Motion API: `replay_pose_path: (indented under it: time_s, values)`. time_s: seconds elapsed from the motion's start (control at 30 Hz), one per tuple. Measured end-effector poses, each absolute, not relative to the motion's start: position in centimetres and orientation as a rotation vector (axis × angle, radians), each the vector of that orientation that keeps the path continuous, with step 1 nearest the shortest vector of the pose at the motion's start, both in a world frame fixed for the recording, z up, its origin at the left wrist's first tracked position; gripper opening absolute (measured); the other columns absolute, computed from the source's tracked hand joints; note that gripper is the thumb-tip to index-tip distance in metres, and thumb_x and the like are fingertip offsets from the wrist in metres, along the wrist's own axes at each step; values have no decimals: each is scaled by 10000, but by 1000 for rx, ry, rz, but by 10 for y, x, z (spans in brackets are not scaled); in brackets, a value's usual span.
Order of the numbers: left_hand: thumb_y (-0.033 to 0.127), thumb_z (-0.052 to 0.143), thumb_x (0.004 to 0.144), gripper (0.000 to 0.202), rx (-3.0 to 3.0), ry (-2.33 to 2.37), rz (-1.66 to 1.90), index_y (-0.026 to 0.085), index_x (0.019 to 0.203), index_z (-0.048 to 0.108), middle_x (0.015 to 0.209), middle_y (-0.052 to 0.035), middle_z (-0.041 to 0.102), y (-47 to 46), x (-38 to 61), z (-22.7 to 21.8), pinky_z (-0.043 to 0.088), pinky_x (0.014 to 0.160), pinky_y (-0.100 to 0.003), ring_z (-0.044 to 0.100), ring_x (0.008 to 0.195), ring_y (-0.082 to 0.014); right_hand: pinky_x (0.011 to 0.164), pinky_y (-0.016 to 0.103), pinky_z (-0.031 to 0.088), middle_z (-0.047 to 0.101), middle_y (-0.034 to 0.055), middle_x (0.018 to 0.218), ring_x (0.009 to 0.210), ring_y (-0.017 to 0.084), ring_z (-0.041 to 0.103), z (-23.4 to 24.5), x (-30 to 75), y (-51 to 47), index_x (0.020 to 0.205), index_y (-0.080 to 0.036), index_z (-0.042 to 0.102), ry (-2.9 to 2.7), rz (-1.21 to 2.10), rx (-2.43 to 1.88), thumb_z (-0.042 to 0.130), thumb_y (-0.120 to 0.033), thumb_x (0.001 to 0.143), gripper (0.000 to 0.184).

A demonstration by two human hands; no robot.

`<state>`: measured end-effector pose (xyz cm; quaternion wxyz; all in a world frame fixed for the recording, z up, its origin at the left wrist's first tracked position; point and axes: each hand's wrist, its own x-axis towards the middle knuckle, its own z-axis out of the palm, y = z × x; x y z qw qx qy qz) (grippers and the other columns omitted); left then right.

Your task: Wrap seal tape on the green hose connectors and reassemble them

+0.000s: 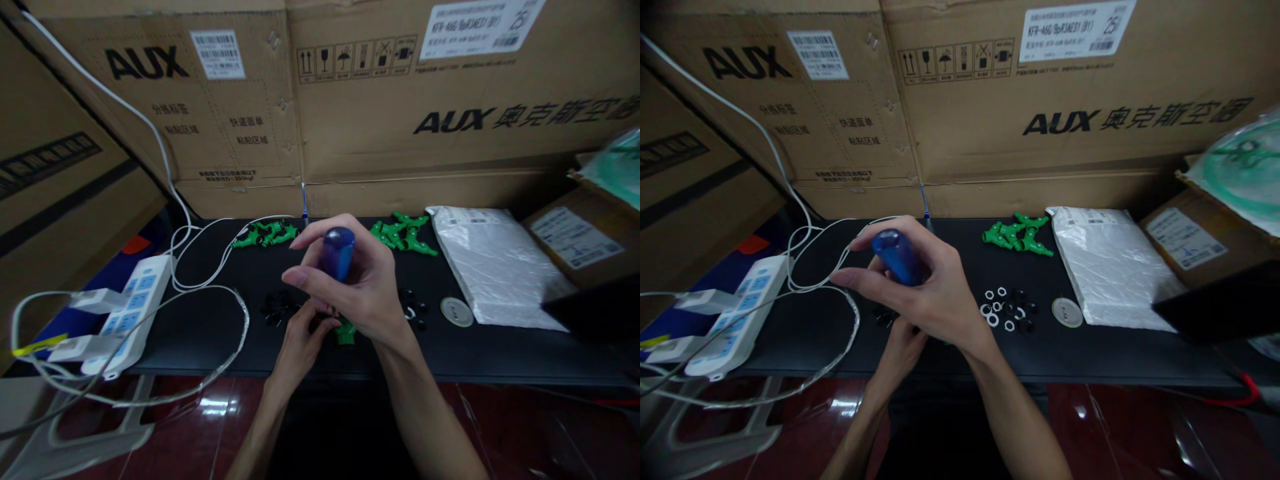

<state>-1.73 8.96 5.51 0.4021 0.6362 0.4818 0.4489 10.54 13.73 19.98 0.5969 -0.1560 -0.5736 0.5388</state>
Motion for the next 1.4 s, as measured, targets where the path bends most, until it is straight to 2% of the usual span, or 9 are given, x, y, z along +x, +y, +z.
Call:
replay_pose_path:
  time_s: [0.1,0.27,0.47,0.67,0.9,1.03,1.13,1.27,1.4]
  values:
    - [235,658,970,106,1604,1223,1134,180,1032,725,990,-56,772,89,-18,55,554,789,-319,700,861,-218,583,214,568,707,6,1011,726,110,669,199,104,138,991,-227,719,-1299,1257,-338,893,-165,792,271]
    - [252,583,1008,200,1644,1176,1143,211,1034,777,1140,-85,777,88,-18,57,553,932,-377,703,1023,-254,579,203,556,710,-9,955,661,84,638,199,104,140,993,-224,723,-1296,1248,-324,881,-128,796,270]
    - [267,667,969,113,1613,1231,1136,177,995,729,947,-60,764,89,-17,57,564,787,-320,705,874,-228,590,221,584,728,11,1018,842,149,709,200,106,138,997,-235,724,-1315,1264,-369,885,-173,796,264]
    - [273,596,1003,191,1633,1211,1137,205,1005,774,1084,-79,768,89,-18,58,564,903,-357,705,979,-239,681,244,610,729,10,1021,926,164,715,201,107,137,990,-233,732,-1314,1258,-363,873,-151,802,249]
    - [279,663,958,124,1612,1250,1142,190,1013,728,969,-57,748,90,-17,55,575,863,-355,695,879,-228,694,283,638,742,12,993,940,195,739,203,106,135,983,-237,724,-1333,1243,-380,899,-200,784,267]
    - [280,607,992,179,1659,1190,1145,197,981,766,1072,-82,760,89,-17,58,567,902,-358,703,970,-242,698,291,645,725,-12,866,876,188,752,205,106,134,963,-229,720,-1350,1213,-375,883,-211,805,228]
    - [272,600,1000,185,1659,1201,1146,190,950,758,1039,-82,755,90,-16,61,568,873,-345,705,953,-237,634,253,615,694,-26,817,762,151,719,205,106,134,961,-226,723,-1337,1226,-377,888,-194,801,231]
    - [263,684,958,122,1653,1244,1147,182,1040,724,1003,-65,753,89,-16,60,569,803,-332,699,874,-224,565,201,553,683,-22,874,654,89,632,203,107,135,978,-225,737,-1314,1262,-326,878,-121,804,247]
    - [237,683,967,138,1709,1202,1128,213,1072,770,1054,-66,777,87,-18,60,574,889,-369,715,960,-245,519,185,518,697,-4,935,628,70,610,201,108,137,979,-212,733,-1311,1243,-323,872,-157,832,210]
